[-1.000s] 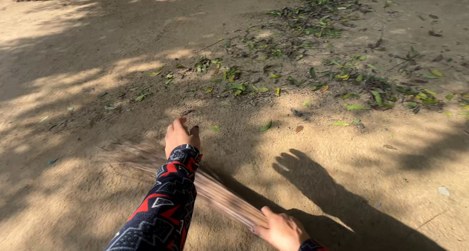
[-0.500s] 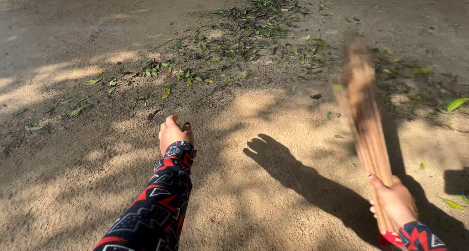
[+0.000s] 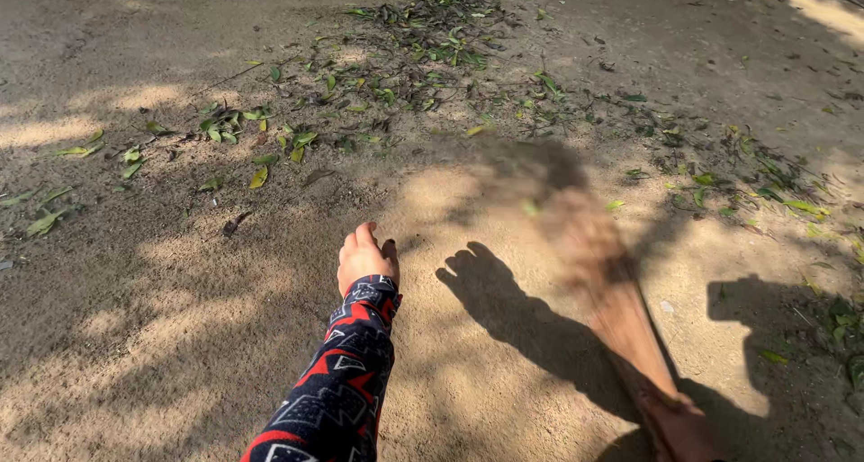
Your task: The person sweeps a sandy outdoor area using a traditional straw broom, gathering scattered leaves and debris into a pile. The camera follows the sweeping motion as the person moves across the ground, occasionally adjusting their grip on the broom.
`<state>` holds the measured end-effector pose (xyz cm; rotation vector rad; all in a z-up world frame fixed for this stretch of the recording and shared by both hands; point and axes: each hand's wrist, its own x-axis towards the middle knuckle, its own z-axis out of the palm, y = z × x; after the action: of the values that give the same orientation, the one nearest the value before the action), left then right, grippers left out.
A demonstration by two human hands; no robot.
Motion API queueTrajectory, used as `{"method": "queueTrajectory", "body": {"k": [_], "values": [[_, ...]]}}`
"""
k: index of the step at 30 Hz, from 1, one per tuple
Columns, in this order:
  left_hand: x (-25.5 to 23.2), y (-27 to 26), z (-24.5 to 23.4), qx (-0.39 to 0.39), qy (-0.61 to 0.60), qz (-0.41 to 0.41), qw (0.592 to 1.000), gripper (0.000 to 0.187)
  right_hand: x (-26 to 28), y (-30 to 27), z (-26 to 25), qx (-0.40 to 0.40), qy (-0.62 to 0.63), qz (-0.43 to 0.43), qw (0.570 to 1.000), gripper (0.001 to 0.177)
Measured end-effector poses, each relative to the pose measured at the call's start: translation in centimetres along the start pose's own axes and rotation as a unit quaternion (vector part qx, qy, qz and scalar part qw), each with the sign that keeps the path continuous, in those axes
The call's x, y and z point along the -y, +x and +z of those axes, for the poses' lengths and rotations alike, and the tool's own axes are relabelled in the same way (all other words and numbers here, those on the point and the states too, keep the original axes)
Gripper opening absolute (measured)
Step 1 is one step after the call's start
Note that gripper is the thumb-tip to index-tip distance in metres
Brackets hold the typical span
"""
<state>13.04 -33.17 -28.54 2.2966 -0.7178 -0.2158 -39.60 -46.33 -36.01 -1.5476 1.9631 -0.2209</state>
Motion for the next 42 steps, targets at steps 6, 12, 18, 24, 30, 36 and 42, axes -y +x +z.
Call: {"method": "queueTrajectory", "body": {"k": [6,12,18,24,30,36,42], "values": [[2.7,0.3,-0.3,0.025,0.000,-0.032,0.999,0.051,-2.2,3.5,-8.1,-0.114,0.129,0.083,0.982,0.063],[-0.9,-0.2,1.0,0.125,-0.062,-0.053,0.989,0.045,12.1,-4.5,-7.3,-0.063,0.253,-0.041,0.965,0.040],[-6.8,-2.0,4.0,0.343,-0.262,-0.063,0.900,0.091,29.6,-12.3,-0.2,0.071,0.334,-0.170,0.924,0.049],[-10.7,-2.2,-2.1,0.319,-0.518,-0.061,0.791,0.081,39.0,-17.1,5.8,0.062,0.362,-0.113,0.923,0.051],[-2.7,-3.5,-7.2,0.166,-0.303,-0.180,0.921,0.055,48.3,-18.5,4.2,0.023,0.077,-0.289,0.954,0.044],[7.6,-2.4,-8.9,0.167,-0.149,-0.192,0.956,0.065,53.2,-20.9,16.6,0.071,0.308,-0.328,0.890,0.021],[20.8,-2.4,-19.3,-0.014,-0.229,-0.325,0.917,0.083,54.7,-25.2,28.4,0.107,0.355,-0.276,0.887,0.023]]}}
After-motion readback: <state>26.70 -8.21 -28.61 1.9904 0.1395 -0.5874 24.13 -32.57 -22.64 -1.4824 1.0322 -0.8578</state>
